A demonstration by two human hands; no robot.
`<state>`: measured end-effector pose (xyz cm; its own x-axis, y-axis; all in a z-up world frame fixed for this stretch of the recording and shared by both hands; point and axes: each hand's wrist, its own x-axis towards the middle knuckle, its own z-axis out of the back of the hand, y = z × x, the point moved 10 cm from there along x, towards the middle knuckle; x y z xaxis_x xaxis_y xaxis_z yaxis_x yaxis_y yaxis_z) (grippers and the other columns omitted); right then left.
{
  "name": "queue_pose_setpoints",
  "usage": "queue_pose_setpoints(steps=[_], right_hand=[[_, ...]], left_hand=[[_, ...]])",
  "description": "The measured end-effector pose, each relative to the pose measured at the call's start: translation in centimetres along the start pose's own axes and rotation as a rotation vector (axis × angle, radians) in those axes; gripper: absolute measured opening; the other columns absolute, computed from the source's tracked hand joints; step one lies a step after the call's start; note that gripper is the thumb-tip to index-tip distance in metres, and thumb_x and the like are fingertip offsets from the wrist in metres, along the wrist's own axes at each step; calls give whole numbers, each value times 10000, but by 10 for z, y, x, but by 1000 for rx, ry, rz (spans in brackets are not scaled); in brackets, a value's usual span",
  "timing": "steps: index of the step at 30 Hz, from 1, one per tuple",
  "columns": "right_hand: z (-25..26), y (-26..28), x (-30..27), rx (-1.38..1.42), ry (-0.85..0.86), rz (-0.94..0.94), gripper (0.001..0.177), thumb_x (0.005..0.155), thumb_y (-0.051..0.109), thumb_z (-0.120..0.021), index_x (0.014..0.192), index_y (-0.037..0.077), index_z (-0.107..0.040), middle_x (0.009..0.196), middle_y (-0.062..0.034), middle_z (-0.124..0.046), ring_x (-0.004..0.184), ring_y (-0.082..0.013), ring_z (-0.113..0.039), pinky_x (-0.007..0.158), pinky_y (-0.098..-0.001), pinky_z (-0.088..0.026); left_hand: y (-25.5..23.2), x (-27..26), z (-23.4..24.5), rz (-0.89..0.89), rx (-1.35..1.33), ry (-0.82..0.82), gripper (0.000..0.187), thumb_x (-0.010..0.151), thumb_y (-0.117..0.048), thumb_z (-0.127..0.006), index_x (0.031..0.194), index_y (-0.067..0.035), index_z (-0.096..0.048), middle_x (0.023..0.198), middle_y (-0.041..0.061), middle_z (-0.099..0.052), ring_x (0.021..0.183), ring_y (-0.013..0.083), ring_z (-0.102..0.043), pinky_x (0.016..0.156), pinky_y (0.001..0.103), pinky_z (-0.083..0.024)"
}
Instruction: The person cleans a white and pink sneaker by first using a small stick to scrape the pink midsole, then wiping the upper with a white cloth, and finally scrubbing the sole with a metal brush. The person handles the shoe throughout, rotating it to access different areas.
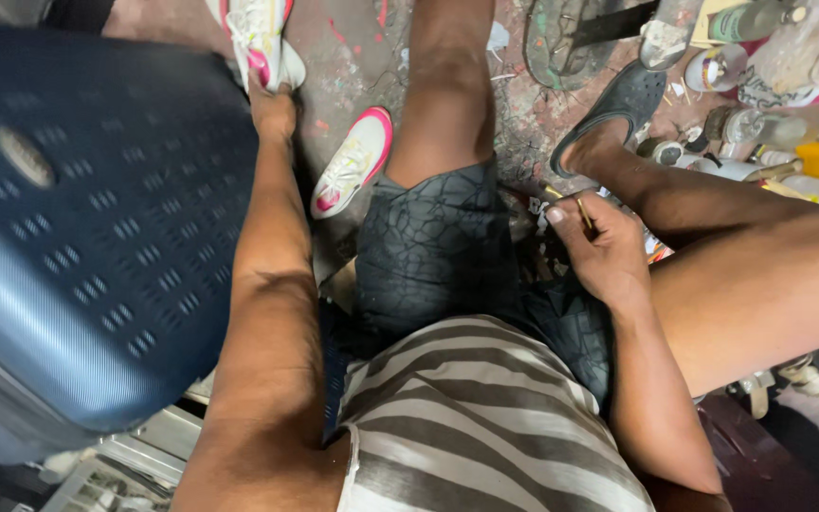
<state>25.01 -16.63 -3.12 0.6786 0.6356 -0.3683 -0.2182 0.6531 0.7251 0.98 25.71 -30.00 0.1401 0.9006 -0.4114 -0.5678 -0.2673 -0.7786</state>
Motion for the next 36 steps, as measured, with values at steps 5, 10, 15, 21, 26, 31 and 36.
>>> queue_pose_setpoints(steps=[5,10,15,21,26,31,36], right_hand=[[3,4,1,19,4,-20,112,985,129,-718,985,18,-701,734,-26,-585,650,-74,-477,600,-259,-411],[4,26,2,22,7,101,96,985,92,-689,970,-2,-685,803,-53,-620,679,-105,-538,622,-274,-441],[-4,39,3,54,71,109,152,1069,85,-600,966,10,-683,783,-81,-585,666,-136,-549,640,-304,-454],[-11,62,1,114,59,181,147,1029,111,-661,1109,16,-740,863,-95,-608,792,-172,-574,735,-300,-462],[-11,79,8,283,15,268,311,1013,125,-656,1299,4,-657,1181,-74,-667,1088,-163,-603,917,-276,-491],[8,84,10,526,-107,376,635,1066,346,-606,1553,-23,-432,1469,-104,-589,1414,-183,-520,1192,-317,-375],[20,68,0,812,-143,291,789,992,575,-634,1478,-30,-488,1385,-122,-612,1281,-192,-581,1133,-349,-442]], left_hand=[[-17,16,-15,-383,607,-84,588,790,-258,-858,1279,-28,-626,1192,275,-659,1047,448,-662,890,464,-515],[36,31,5,42,453,-107,310,885,-321,-774,983,-26,-761,821,112,-725,768,263,-713,717,386,-543],[34,-21,-8,191,-450,90,256,996,-215,-619,1008,2,-754,712,38,-698,500,117,-555,483,266,-437],[-58,-151,21,6,-488,204,252,1080,-178,-565,1124,15,-721,800,3,-689,591,68,-548,534,240,-432],[-156,-246,50,-184,-222,263,247,1046,-177,-564,1145,-13,-721,684,16,-650,540,82,-592,525,241,-459],[-226,-329,43,-337,-133,393,171,981,-111,-674,1110,-9,-723,763,50,-659,550,97,-648,517,242,-479],[-261,-385,16,-335,-211,737,226,918,-83,-698,1131,-7,-695,904,47,-666,603,90,-704,500,230,-534]])
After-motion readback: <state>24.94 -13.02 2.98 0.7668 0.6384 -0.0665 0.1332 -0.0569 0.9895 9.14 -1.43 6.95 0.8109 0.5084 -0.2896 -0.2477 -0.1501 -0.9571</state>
